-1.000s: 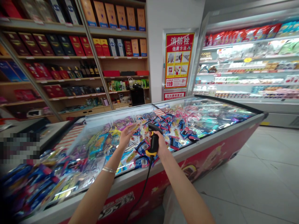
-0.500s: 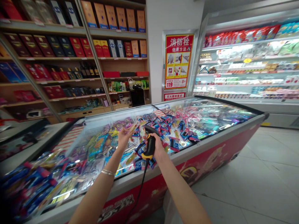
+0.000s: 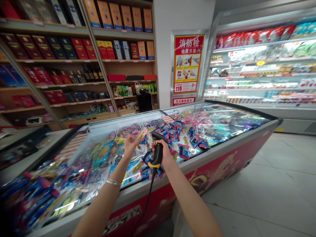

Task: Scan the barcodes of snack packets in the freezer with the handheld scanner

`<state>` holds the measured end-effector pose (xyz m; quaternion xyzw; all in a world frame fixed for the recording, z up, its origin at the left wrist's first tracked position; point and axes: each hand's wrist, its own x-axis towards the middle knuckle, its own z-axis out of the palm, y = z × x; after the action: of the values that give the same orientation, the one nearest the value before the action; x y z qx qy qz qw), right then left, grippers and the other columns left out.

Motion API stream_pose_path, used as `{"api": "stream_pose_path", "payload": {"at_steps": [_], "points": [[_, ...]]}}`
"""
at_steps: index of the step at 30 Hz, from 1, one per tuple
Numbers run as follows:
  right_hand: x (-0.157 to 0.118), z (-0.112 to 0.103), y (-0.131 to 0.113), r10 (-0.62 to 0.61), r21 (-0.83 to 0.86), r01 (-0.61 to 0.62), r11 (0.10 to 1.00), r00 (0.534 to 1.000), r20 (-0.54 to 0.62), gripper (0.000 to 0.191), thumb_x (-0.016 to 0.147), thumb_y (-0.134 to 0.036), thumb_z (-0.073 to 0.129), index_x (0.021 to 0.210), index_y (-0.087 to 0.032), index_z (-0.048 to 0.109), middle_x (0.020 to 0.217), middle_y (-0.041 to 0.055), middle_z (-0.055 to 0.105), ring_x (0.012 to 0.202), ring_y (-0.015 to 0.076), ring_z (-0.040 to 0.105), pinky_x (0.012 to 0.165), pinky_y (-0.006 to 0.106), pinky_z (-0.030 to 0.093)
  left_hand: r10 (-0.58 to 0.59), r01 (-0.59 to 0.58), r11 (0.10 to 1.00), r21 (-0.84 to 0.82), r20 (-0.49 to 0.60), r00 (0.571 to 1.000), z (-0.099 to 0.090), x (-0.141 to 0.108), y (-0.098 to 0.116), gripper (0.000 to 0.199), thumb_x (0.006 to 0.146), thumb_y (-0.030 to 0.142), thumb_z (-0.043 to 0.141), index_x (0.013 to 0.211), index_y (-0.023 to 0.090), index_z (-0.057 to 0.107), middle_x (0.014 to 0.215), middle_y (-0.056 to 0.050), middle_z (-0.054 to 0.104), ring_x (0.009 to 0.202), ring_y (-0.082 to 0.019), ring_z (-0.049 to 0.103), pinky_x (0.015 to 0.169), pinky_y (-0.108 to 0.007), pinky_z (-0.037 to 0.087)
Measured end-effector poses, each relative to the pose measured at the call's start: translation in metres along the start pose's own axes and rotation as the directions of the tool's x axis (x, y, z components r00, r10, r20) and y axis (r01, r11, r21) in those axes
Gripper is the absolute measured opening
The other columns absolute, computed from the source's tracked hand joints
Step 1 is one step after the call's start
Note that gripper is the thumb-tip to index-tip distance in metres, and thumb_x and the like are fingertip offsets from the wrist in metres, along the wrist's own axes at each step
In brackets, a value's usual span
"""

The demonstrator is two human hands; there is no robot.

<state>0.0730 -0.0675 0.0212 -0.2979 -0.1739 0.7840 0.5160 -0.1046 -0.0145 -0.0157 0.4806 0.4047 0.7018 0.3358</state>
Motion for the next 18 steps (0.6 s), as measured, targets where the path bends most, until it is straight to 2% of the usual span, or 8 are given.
{"api": "stream_pose_path", "payload": {"at_steps": [6, 10, 12, 15, 18], "points": [[-0.001, 0.000, 0.000, -0.003, -0.012, 0.003, 1.000, 1.000, -0.010, 0.013, 0.077, -0.026, 0.052, 0.073, -0.015, 0.058, 0.055, 0.0012, 0.060, 0.042, 0.0097, 0.050, 0.035, 0.018, 0.040, -0.007, 0.009, 0.999, -0.046, 0.047, 0.999, 0.000, 0.000, -0.002, 0.046, 0.057, 0.030, 0.080, 0.068, 0.021, 0.036, 0.107, -0.012, 0.071, 0.098, -0.031, 0.067, 0.068, -0.038, 0.057], [0.003, -0.002, 0.003, -0.046, -0.044, 0.046, 0.998, 0.999, 0.008, 0.012, 0.076, -0.024, 0.054, 0.075, -0.014, 0.061, 0.058, 0.0006, 0.061, 0.042, 0.0086, 0.051, 0.036, 0.017, 0.042, -0.083, 0.088, 0.983, -0.158, 0.042, 0.996, -0.001, 0.003, -0.009, 0.039, 0.062, 0.031, 0.077, 0.072, 0.021, 0.040, 0.111, -0.007, 0.068, 0.105, -0.027, 0.064, 0.080, -0.041, 0.056], [0.005, -0.003, 0.005, -0.056, -0.074, 0.056, 0.996, 0.998, 0.006, 0.013, 0.075, -0.025, 0.056, 0.075, -0.013, 0.062, 0.058, 0.0003, 0.061, 0.042, 0.0085, 0.052, 0.037, 0.017, 0.043, -0.132, 0.137, 0.959, -0.248, 0.036, 0.991, -0.003, 0.005, -0.008, 0.031, 0.066, 0.032, 0.072, 0.078, 0.023, 0.045, 0.110, -0.005, 0.068, 0.113, -0.026, 0.061, 0.089, -0.044, 0.054], [0.008, -0.003, 0.007, -0.034, -0.141, 0.035, 0.989, 0.999, 0.005, 0.014, 0.076, -0.027, 0.058, 0.076, -0.013, 0.063, 0.055, -0.0001, 0.060, 0.040, 0.0090, 0.052, 0.036, 0.018, 0.043, -0.184, 0.208, 0.902, -0.378, 0.101, 0.978, -0.007, 0.006, 0.000, 0.022, 0.071, 0.032, 0.065, 0.090, 0.024, 0.056, 0.122, -0.006, 0.063, 0.125, -0.026, 0.052, 0.097, -0.048, 0.050], [0.007, -0.001, 0.008, -0.026, -0.209, 0.031, 0.977, 0.999, 0.030, 0.013, 0.076, -0.026, 0.060, 0.078, -0.013, 0.064, 0.055, 0.0008, 0.062, 0.039, 0.0089, 0.052, 0.036, 0.018, 0.043, -0.239, 0.299, 0.814, -0.498, 0.182, 0.954, -0.014, 0.006, 0.009, 0.026, 0.076, 0.035, 0.058, 0.098, 0.022, 0.063, 0.126, -0.008, 0.062, 0.127, -0.028, 0.050, 0.098, -0.050, 0.048]]}}
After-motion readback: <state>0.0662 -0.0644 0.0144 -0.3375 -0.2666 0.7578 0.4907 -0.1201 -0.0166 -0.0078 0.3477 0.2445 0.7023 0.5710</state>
